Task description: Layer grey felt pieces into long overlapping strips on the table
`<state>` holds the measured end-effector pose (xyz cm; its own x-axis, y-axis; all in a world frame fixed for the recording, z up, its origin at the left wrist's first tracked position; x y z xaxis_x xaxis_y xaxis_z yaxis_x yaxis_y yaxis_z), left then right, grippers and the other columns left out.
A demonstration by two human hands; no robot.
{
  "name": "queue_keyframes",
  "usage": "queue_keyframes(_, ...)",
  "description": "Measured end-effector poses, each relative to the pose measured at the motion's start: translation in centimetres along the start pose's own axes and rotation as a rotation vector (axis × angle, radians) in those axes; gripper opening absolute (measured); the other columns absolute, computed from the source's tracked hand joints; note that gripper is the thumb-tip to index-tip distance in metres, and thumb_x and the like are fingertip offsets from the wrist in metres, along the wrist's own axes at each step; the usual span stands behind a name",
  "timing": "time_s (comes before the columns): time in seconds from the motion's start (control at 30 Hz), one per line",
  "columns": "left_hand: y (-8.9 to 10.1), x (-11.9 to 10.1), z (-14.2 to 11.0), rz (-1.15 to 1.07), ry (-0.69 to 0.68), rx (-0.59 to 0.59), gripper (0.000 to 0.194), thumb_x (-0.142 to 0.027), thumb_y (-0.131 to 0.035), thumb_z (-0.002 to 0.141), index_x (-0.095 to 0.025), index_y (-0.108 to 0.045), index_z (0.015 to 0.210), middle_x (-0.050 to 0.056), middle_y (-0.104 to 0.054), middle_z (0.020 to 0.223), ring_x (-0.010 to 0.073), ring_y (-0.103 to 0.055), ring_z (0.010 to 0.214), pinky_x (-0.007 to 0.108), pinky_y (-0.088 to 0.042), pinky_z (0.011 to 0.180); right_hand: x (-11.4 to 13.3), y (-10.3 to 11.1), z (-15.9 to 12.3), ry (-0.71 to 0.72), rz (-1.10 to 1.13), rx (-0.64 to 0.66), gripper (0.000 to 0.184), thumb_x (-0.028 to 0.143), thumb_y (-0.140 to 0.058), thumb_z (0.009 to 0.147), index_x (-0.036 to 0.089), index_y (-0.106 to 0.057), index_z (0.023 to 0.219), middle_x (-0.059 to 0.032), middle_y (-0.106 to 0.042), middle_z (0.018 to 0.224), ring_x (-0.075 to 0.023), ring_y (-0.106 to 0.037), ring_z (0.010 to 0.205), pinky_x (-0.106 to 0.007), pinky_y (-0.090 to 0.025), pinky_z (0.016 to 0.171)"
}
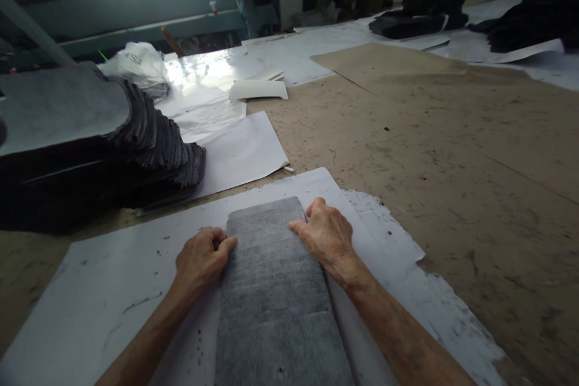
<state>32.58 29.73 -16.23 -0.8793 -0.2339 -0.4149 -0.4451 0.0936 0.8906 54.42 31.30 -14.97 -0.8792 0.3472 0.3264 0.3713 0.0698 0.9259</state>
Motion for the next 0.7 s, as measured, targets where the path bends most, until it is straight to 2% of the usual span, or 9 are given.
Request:
queue_keyframes(0.13, 0.4, 0.9, 0.2, -0.094, -0.012, -0.088, 0.021, -0.039, -0.051, 0.075, -0.021, -0.056, 0.067, 0.001, -0.059, 0.074, 0.018, -0.054, 0.071, 0.029, -0.037, 0.061, -0.3, 0.4, -0.4, 0.077, -0.019, -0.087, 0.029, 0.041, -0.06, 0.073, 0.017, -0.057, 0.089, -0.0061, -0.065, 0.081, -0.0216, -0.06, 0.077, -0.029, -0.04, 0.062)
queue_keyframes(0.23, 1.2, 1.8, -1.0, -0.19, -0.049, -0.156, 0.027, -0.039, -0.041, 0.084, -0.02, -0.058, 0.092, 0.002, -0.062, 0.09, 0.0146, -0.057, 0.081, 0.027, -0.045, 0.073, -1.3, 1.2, -2.0, 0.166, -0.013, -0.174, 0.028, 0.034, -0.051, 0.083, 0.013, -0.059, 0.101, -0.0099, -0.063, 0.103, -0.0223, -0.056, 0.099, -0.032, -0.042, 0.082)
queue_keyframes(0.3, 1.4, 2.1, -3.2, -0.213, -0.145, -0.193, 0.035, -0.038, -0.038, 0.087, -0.019, -0.053, 0.112, 0.004, -0.059, 0.11, 0.0151, -0.055, 0.098, 0.028, -0.044, 0.088, -1.8, 1.4, -4.3, 0.336, -0.013, -0.258, 0.036, 0.032, -0.048, 0.086, 0.01, -0.055, 0.113, -0.0121, -0.057, 0.117, -0.0231, -0.047, 0.114, -0.034, -0.036, 0.097)
queue_keyframes(0.37, 0.9, 1.9, -6.5, -0.147, -0.344, -0.221, 0.044, -0.037, -0.038, 0.088, -0.017, -0.043, 0.127, 0.008, -0.048, 0.13, 0.0196, -0.043, 0.12, 0.035, -0.035, 0.103, -1.9, 0.7, -7.6, 0.657, -0.026, -0.382, 0.048, 0.037, -0.044, 0.088, 0.005, -0.048, 0.124, -0.0156, -0.05, 0.128, -0.0254, -0.038, 0.124, -0.039, -0.031, 0.103)
queue_keyframes(0.4, 0.4, 1.9, -8.2, -0.076, -0.418, -0.24, 0.05, -0.037, -0.038, 0.089, -0.016, -0.034, 0.134, 0.01, -0.04, 0.138, 0.0218, -0.036, 0.127, 0.039, -0.033, 0.105, -2.0, 0.0, -9.2, 0.765, -0.046, -0.395, 0.054, 0.04, -0.044, 0.088, 0.004, -0.043, 0.128, -0.0165, -0.044, 0.133, -0.0272, -0.032, 0.128, -0.042, -0.03, 0.104)
queue_keyframes(0.47, -1.1, 1.8, -11.4, 0.055, -0.578, -0.227, 0.063, -0.037, -0.04, 0.088, -0.016, -0.015, 0.142, 0.012, -0.027, 0.146, 0.0248, -0.026, 0.133, 0.043, -0.031, 0.107, -2.2, -1.8, -11.8, 0.97, -0.111, -0.32, 0.06, 0.045, -0.046, 0.087, 0.009, -0.037, 0.134, -0.0127, -0.037, 0.14, -0.0291, -0.026, 0.132, -0.047, -0.03, 0.104)
queue_keyframes(0.5, -1.8, 1.9, -12.6, 0.094, -0.635, -0.222, 0.068, -0.039, -0.042, 0.087, -0.015, -0.011, 0.143, 0.013, -0.026, 0.146, 0.0258, -0.026, 0.133, 0.044, -0.032, 0.107, -2.3, -2.5, -12.6, 1.008, -0.14, -0.294, 0.061, 0.048, -0.046, 0.086, 0.011, -0.037, 0.134, -0.0115, -0.036, 0.141, -0.0295, -0.025, 0.132, -0.05, -0.031, 0.103)
queue_keyframes(0.57, -2.8, 2.5, -13.7, 0.146, -0.645, -0.218, 0.071, -0.039, -0.042, 0.087, -0.015, -0.007, 0.143, 0.014, -0.025, 0.146, 0.0264, -0.026, 0.133, 0.045, -0.034, 0.105, -2.3, -3.3, -13.5, 1.046, -0.187, -0.235, 0.061, 0.05, -0.045, 0.085, 0.014, -0.038, 0.134, -0.0098, -0.035, 0.141, -0.0295, -0.025, 0.132, -0.052, -0.033, 0.101)
queue_keyframes(0.7, -2.3, 3.3, -12.6, 0.165, -0.579, -0.284, 0.065, -0.036, -0.037, 0.089, -0.014, -0.008, 0.143, 0.014, -0.024, 0.147, 0.0256, -0.025, 0.134, 0.048, -0.031, 0.107, -1.7, -1.9, -13.7, 1.015, -0.162, -0.288, 0.063, 0.05, -0.044, 0.086, 0.011, -0.038, 0.134, -0.0126, -0.036, 0.14, -0.0293, -0.027, 0.131, -0.052, -0.033, 0.102)
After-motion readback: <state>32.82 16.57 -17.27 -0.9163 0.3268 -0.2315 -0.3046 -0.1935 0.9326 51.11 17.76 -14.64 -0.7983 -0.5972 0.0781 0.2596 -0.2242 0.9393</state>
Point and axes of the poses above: each hand's wrist, its own z-axis towards the middle knuckle, its own y-axis out of the back of the hand, x = y × z, the point moved 3 cm from there along z, towards the middle knuckle
